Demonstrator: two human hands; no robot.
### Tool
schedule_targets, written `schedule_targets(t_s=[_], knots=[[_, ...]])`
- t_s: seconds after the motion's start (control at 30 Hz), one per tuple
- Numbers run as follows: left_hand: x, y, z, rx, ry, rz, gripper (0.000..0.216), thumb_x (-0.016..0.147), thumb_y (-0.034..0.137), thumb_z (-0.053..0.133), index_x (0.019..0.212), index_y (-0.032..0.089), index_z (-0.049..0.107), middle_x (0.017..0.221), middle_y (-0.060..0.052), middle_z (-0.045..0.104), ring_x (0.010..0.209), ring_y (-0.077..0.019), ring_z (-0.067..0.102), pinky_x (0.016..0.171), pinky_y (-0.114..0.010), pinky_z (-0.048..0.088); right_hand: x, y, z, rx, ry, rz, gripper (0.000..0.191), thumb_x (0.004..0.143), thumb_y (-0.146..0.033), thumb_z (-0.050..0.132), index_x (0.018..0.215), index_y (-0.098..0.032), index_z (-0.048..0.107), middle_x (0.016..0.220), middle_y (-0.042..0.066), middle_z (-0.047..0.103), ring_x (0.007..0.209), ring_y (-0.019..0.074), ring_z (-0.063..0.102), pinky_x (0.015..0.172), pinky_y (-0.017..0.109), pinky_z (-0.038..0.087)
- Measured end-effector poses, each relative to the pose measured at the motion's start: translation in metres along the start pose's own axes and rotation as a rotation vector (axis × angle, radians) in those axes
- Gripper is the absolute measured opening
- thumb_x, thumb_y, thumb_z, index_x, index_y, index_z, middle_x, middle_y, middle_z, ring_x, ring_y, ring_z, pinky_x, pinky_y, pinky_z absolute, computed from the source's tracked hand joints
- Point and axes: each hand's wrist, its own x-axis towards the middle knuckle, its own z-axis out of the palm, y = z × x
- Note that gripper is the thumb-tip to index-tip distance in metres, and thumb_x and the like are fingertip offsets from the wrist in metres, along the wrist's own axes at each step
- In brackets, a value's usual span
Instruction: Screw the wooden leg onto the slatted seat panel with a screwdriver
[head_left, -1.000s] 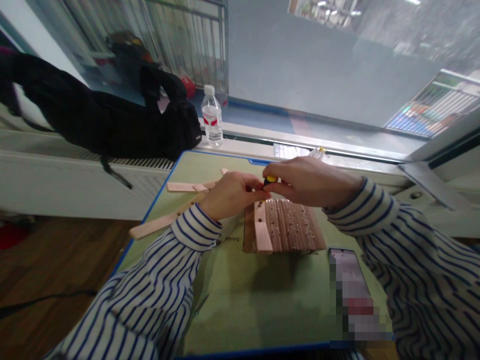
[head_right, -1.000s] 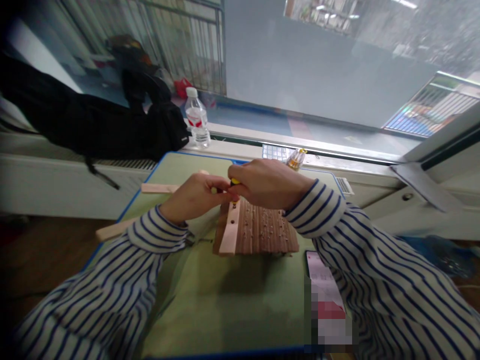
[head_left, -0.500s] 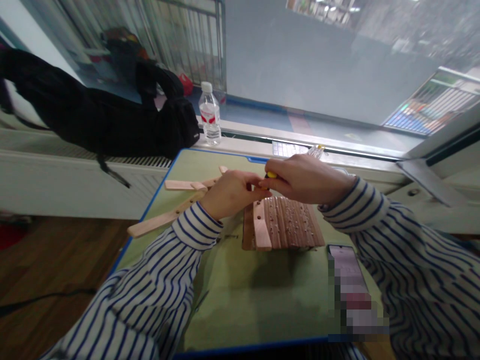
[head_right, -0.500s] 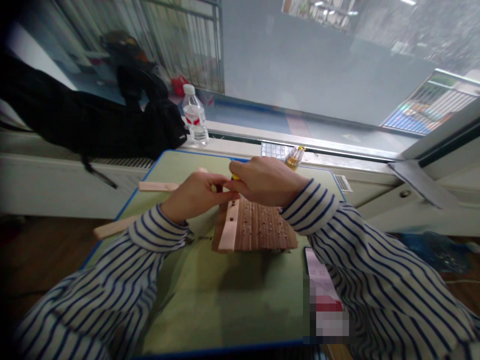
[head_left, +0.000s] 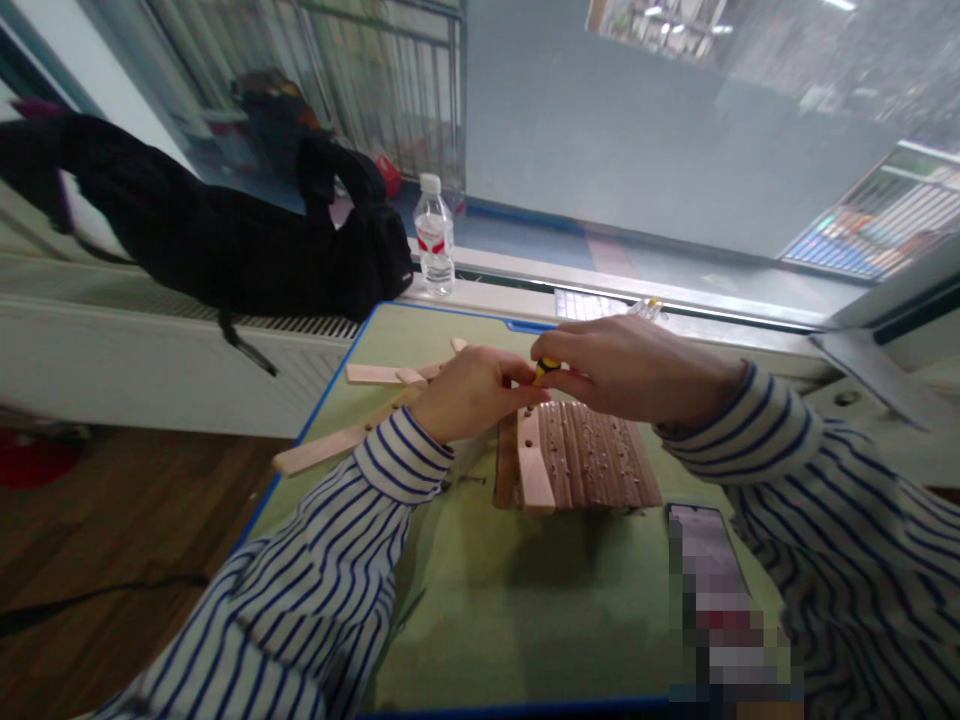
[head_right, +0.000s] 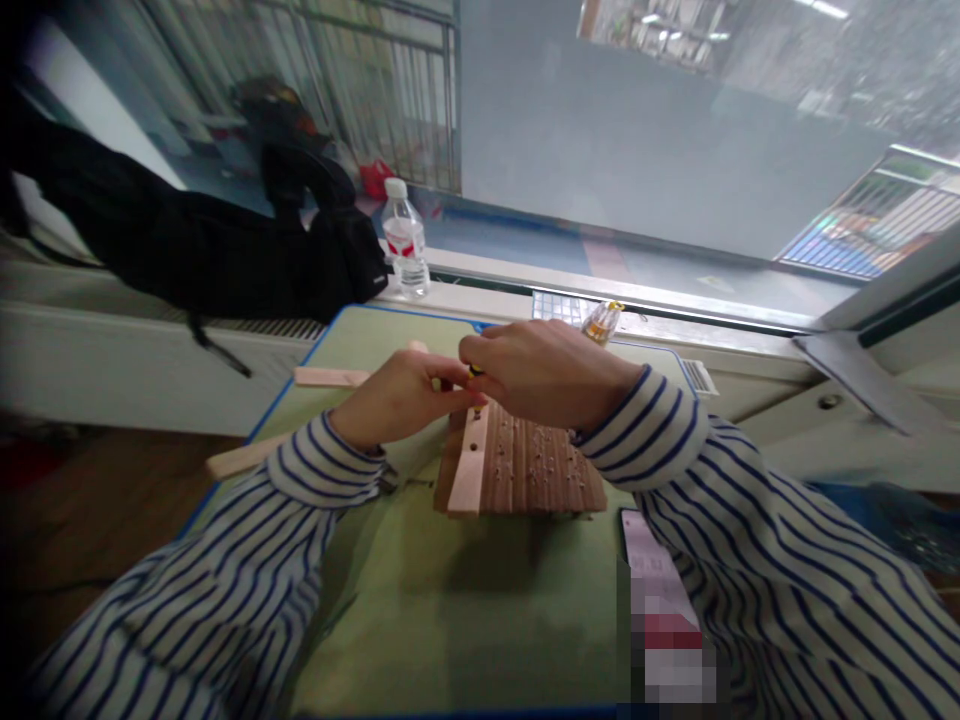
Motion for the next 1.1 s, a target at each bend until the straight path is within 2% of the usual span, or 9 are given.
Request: schedule_targets(t_s=[0.27,0.43,0.63,0.77,1.0,1.1], knots=[[-0.001,-0.002,-0.005,-0.06,-0.095,0.052,0.023,0.083,0.035,0.057,0.082,0.018,0.072,0.06,0.003,0.06,0.056,-0.0085,0.047,0.053,-0.021,0.031,0.004,-0.005,0.01,-0.052,0.046,0.086,0.035,0.094,-0.042,0.031,0.093,-0.017,0.056,0.081,0.005,0.062,0.063,0.0127,0.048,0.054,0.029,0.019],[-0.001,-0.006,-0.005,-0.106,-0.133,0.064,0.024,0.085,0.034,0.054,0.093,0.02,0.071,0.066,0.003,0.062,0.057,-0.009,0.047,0.056,-0.021,0.033,0.005,-0.009,0.014,-0.054,0.085,0.132,0.043,0.094,-0.048,0.028,0.091,-0.016,0.056,0.077,0.004,0.061,0.059,0.0115,0.045,0.053,0.029,0.017],[-0.001,-0.003,-0.007,-0.114,-0.072,0.035,0.021,0.08,0.034,0.06,0.089,0.019,0.072,0.062,0.004,0.059,0.056,-0.0081,0.045,0.052,-0.02,0.031,0.005,-0.01,0.014,-0.046,0.099,0.129,0.042,0.095,-0.047,0.028,0.09,-0.017,0.057,0.076,0.004,0.062,0.059,0.011,0.044,0.053,0.029,0.016],[-0.001,0.0,-0.004,-0.117,0.02,0.022,0.018,0.076,0.031,0.065,0.075,0.015,0.07,0.058,0.004,0.056,0.055,-0.0071,0.044,0.052,-0.02,0.031,0.006,-0.011,0.012,-0.046,0.087,0.132,0.038,0.094,-0.045,0.031,0.092,-0.018,0.057,0.079,0.004,0.064,0.06,0.0113,0.047,0.054,0.029,0.017],[-0.001,0.0,-0.002,-0.116,0.019,0.002,0.033,0.077,0.044,0.064,0.067,0.013,0.068,0.052,0.005,0.052,0.05,-0.0064,0.04,0.048,-0.02,0.029,0.001,-0.011,0.002,0.05,0.037,0.029,0.032,0.092,-0.04,0.039,0.113,-0.02,0.054,0.097,0.005,0.064,0.079,0.0146,0.054,0.06,0.027,0.026],[-0.001,-0.003,-0.002,-0.159,0.017,0.01,0.033,0.077,0.043,0.064,0.065,0.013,0.067,0.053,0.005,0.052,0.051,-0.0064,0.04,0.049,-0.02,0.03,0.0,-0.008,0.003,0.063,0.028,0.009,0.027,0.092,-0.031,0.039,0.111,-0.02,0.054,0.099,0.005,0.063,0.082,0.0141,0.054,0.061,0.027,0.028]])
